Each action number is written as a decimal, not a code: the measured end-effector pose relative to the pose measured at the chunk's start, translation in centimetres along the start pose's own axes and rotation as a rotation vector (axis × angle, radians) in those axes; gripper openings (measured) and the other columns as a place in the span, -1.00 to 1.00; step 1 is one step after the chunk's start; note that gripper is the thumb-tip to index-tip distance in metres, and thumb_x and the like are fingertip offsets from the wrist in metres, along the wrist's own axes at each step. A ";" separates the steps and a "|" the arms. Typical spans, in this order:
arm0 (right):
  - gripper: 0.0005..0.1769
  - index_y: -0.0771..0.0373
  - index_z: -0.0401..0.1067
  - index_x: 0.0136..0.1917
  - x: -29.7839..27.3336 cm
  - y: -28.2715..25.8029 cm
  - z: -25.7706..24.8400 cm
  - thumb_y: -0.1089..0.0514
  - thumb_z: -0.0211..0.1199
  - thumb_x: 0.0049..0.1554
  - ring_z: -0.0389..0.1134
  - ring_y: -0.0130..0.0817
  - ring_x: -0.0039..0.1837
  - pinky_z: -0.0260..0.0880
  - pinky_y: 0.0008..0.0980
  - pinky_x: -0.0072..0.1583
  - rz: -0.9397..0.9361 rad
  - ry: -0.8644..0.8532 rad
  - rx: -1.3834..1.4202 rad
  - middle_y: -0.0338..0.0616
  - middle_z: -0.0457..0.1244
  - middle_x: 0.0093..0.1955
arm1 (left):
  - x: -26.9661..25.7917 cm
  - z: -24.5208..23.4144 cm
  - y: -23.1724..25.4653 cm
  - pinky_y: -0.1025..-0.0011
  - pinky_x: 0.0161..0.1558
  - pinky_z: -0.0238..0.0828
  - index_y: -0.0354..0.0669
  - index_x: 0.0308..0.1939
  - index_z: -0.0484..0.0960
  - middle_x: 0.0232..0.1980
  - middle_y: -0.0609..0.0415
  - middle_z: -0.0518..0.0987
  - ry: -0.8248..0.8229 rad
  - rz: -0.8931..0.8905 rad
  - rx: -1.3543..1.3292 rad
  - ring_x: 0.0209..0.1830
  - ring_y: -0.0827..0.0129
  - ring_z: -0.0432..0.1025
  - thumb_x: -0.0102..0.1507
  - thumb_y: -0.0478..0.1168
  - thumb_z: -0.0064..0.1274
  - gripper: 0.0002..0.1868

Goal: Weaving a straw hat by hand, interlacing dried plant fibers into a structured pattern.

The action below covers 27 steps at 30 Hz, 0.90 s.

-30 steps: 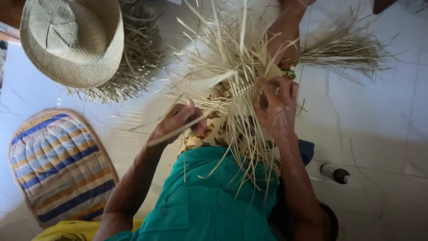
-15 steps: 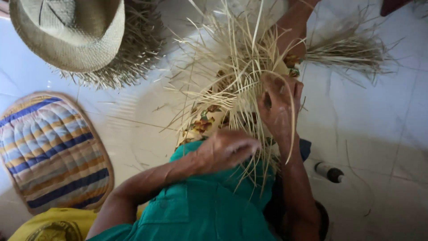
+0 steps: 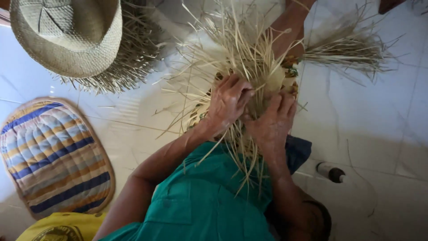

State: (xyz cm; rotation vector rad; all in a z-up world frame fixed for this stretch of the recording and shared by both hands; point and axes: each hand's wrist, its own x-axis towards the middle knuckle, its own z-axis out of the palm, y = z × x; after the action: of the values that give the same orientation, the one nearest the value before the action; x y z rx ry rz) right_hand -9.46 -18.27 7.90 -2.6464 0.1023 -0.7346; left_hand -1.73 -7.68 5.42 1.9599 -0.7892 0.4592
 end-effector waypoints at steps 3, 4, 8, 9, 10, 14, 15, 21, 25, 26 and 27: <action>-0.59 0.38 0.17 0.05 -1.0 0.6 0.9 0.20 0.32 0.08 0.18 -0.04 -0.16 0.20 0.00 -0.27 0.072 -0.050 -0.025 0.12 0.01 0.07 | -0.8 0.3 -1.3 0.25 -0.38 0.35 -0.13 -0.36 0.40 -0.47 0.07 0.32 0.004 0.040 0.009 -0.47 0.08 0.38 0.20 -0.18 0.07 -0.82; -0.62 0.34 0.15 0.06 -1.4 1.3 1.4 0.22 0.29 0.10 0.15 0.00 -0.26 0.20 -0.02 -0.32 0.109 -0.063 0.031 0.06 0.00 0.03 | -1.0 0.0 -1.5 0.27 -0.38 0.34 -0.11 -0.39 0.41 -0.48 0.09 0.33 0.000 0.046 0.043 -0.46 0.11 0.39 0.19 -0.16 0.10 -0.80; -0.69 0.29 0.15 0.06 -2.0 2.0 2.2 0.26 0.23 0.13 0.15 0.08 -0.39 0.17 -0.13 -0.43 0.165 -0.071 0.088 -0.04 -0.01 -0.02 | -1.6 -2.6 -0.9 0.29 -0.33 0.36 -0.09 -0.41 0.44 -0.48 0.09 0.41 -0.016 0.056 0.152 -0.44 0.15 0.42 0.15 -0.17 0.15 -0.81; -0.69 0.29 0.15 0.06 -2.2 2.3 2.5 0.26 0.23 0.13 0.15 0.08 -0.39 0.17 -0.13 -0.43 0.165 -0.074 0.089 -0.04 -0.01 -0.02 | -1.8 -2.8 -1.1 0.29 -0.33 0.36 -0.09 -0.41 0.44 -0.48 0.09 0.41 -0.017 0.053 0.153 -0.44 0.15 0.42 0.15 -0.17 0.15 -0.81; -0.72 0.26 0.16 0.06 -2.4 2.6 2.9 0.25 0.21 0.15 0.16 0.13 -0.38 0.09 -0.19 -0.44 0.182 -0.081 0.089 -0.05 -0.01 0.02 | -2.1 -3.1 -1.2 0.31 -0.35 0.38 -0.13 -0.43 0.50 -0.45 0.03 0.45 -0.035 0.074 0.093 -0.41 0.12 0.44 0.18 -0.20 0.11 -0.85; -0.65 0.32 0.17 0.20 -3.8 3.5 4.3 0.22 0.16 0.20 0.22 0.02 -0.42 0.25 -0.04 -0.47 0.227 -0.109 0.081 0.15 0.00 0.21 | -4.4 -3.4 -2.6 0.31 -0.44 0.35 -0.22 -0.27 0.55 -0.54 -0.08 0.45 -0.148 -0.633 -0.386 -0.55 0.25 0.42 0.19 -0.19 0.03 -0.84; -0.65 0.32 0.17 0.20 -3.4 3.1 4.0 0.22 0.16 0.20 0.22 0.02 -0.42 0.25 -0.04 -0.47 0.228 -0.107 0.078 0.15 0.00 0.21 | -4.2 -3.4 -3.0 0.31 -0.44 0.35 -0.22 -0.27 0.55 -0.54 -0.08 0.45 -0.150 -0.631 -0.389 -0.55 0.25 0.42 0.19 -0.19 0.03 -0.84; -0.83 0.21 0.16 0.00 -2.0 1.1 2.4 0.27 0.13 0.21 0.13 0.13 -0.41 -0.03 -0.26 -0.44 0.187 -0.055 0.185 -0.10 -0.02 -0.04 | -4.4 -2.8 -3.8 0.47 -0.52 0.24 -0.12 -0.51 0.54 -0.66 0.08 0.39 -0.205 -0.677 -0.687 -0.62 0.47 0.35 0.22 -0.12 0.04 -0.76; -0.88 0.17 0.14 -0.02 -2.2 1.4 2.5 0.25 0.07 0.23 0.14 0.11 -0.37 0.01 -0.24 -0.45 0.190 -0.032 0.218 -0.12 -0.04 -0.06 | -4.0 -3.3 -1.4 0.31 -0.45 0.27 -0.23 -0.39 0.59 -0.57 -0.08 0.43 -0.205 -0.726 -0.419 -0.55 0.35 0.32 0.17 -0.22 0.01 -0.85; -0.87 0.16 0.14 -0.01 -2.3 1.6 2.6 0.25 0.08 0.23 0.16 0.07 -0.36 0.06 -0.19 -0.46 0.198 -0.034 0.218 -0.13 -0.03 -0.05 | -3.6 -3.7 -0.3 0.35 -0.44 0.28 -0.22 -0.44 0.57 -0.58 -0.10 0.40 -0.173 -0.698 -0.388 -0.52 0.40 0.30 0.16 -0.28 -0.01 -0.88; -0.87 0.16 0.14 -0.01 -2.6 1.7 2.6 0.25 0.08 0.23 0.16 0.07 -0.36 0.06 -0.19 -0.46 0.199 -0.034 0.218 -0.13 -0.03 -0.05 | -4.2 -2.9 -1.1 0.35 -0.44 0.28 -0.22 -0.44 0.57 -0.58 -0.10 0.40 -0.174 -0.698 -0.388 -0.52 0.40 0.30 0.16 -0.28 -0.01 -0.88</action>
State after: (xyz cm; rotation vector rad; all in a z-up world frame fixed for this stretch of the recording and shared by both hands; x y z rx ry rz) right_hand -10.31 -18.52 3.96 -2.3982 0.2567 -0.5985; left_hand -4.01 -3.31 3.62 1.7720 -0.2282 -0.2672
